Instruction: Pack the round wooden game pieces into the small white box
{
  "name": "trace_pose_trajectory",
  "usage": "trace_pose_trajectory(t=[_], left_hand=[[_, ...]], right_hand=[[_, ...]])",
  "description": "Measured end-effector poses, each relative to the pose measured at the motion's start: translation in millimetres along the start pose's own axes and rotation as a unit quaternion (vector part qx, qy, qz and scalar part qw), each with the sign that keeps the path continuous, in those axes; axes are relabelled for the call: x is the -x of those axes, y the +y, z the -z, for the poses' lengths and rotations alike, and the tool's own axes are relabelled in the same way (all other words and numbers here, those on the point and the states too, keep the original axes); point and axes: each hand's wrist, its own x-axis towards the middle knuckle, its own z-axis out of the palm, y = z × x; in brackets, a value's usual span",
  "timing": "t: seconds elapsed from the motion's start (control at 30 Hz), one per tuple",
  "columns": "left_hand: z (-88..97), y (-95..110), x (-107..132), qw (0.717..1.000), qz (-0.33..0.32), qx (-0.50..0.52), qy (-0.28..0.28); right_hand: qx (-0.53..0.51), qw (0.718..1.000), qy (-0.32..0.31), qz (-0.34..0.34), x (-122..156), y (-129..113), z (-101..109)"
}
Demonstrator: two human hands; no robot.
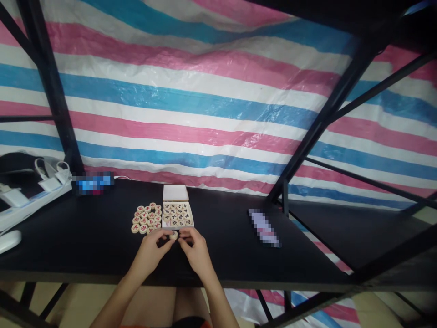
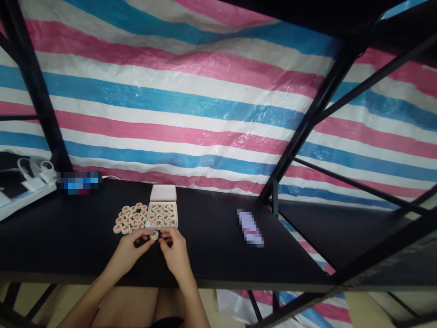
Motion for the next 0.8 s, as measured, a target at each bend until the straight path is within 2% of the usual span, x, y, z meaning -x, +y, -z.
trace_pose_trajectory(t=[0.13, 0.33, 0.53, 0.63, 0.8], left_hand=[[3.1, 3.2, -15.4, 0.982, -0.043, -0.179, 0.042], [5.2, 5.4, -20.5, 0.933, -0.066, -0.353, 0.037], [4.1, 6.7, -17.1, 0.915, -0.104, -0.388, 0.024], [6.4, 8.0, -21.2, 0.920, -0.103, -0.378, 0.004], [6.2, 7.3, -21.7, 0.924, -0.104, -0.367, 0.011]], right_hand=[[0.051, 0.999, -0.003, 0.011, 0.0, -0.3, -0.2], [0.078, 0.997, -0.014, 0.017, 1.3, -2.7, -0.9], [0.095, 0.995, -0.018, 0.020, 1.8, -5.2, -0.2], [0.100, 0.995, -0.022, 0.021, 2.1, -6.4, -0.1], [0.104, 0.994, -0.026, 0.018, 1.8, -6.8, -0.5]])
